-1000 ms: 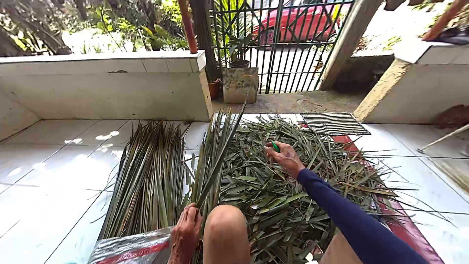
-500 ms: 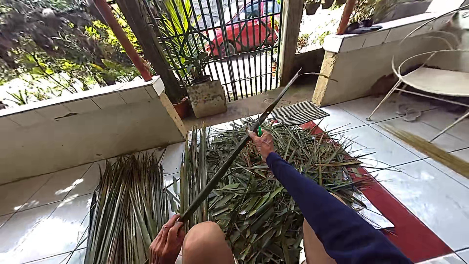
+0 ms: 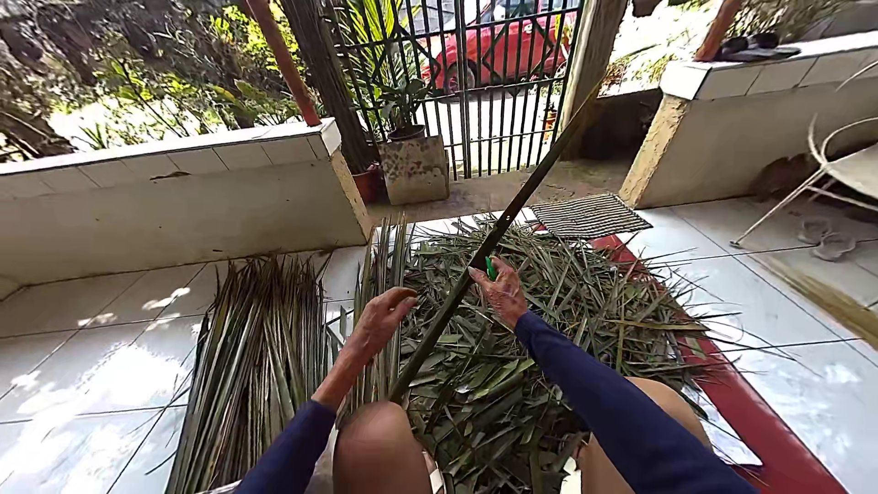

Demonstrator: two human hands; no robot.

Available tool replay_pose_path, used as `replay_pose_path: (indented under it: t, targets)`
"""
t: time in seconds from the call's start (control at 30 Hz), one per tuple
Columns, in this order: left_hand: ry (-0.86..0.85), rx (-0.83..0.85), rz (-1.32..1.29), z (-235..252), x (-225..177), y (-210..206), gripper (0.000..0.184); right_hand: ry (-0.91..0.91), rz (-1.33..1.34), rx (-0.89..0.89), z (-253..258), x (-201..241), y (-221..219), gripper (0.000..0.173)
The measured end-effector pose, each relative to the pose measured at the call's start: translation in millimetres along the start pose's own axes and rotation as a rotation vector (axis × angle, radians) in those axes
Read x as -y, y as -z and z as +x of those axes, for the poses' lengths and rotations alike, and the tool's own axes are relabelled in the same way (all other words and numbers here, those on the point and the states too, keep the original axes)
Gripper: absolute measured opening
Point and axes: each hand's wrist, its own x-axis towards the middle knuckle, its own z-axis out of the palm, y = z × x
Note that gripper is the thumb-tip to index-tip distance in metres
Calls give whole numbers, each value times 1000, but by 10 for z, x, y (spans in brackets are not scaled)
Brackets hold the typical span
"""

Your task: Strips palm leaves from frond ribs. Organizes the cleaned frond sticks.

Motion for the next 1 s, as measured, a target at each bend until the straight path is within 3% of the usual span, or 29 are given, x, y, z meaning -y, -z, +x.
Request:
replay_pose_path:
  t: [0.13, 0.33, 0.57, 1.0]
  targets:
    - [36, 204, -256, 629, -446, -254, 39, 54, 43, 40, -64, 30, 63, 28]
    - [4, 259, -536, 757, -507, -607, 31, 82, 34, 66, -173, 96, 219, 25]
    - [23, 131, -613, 814, -432, -704, 28, 75, -64, 199, -220, 93, 321, 44]
    - [36, 104, -768, 832, -546, -711, 26, 153, -96, 225, -300, 81, 355, 41]
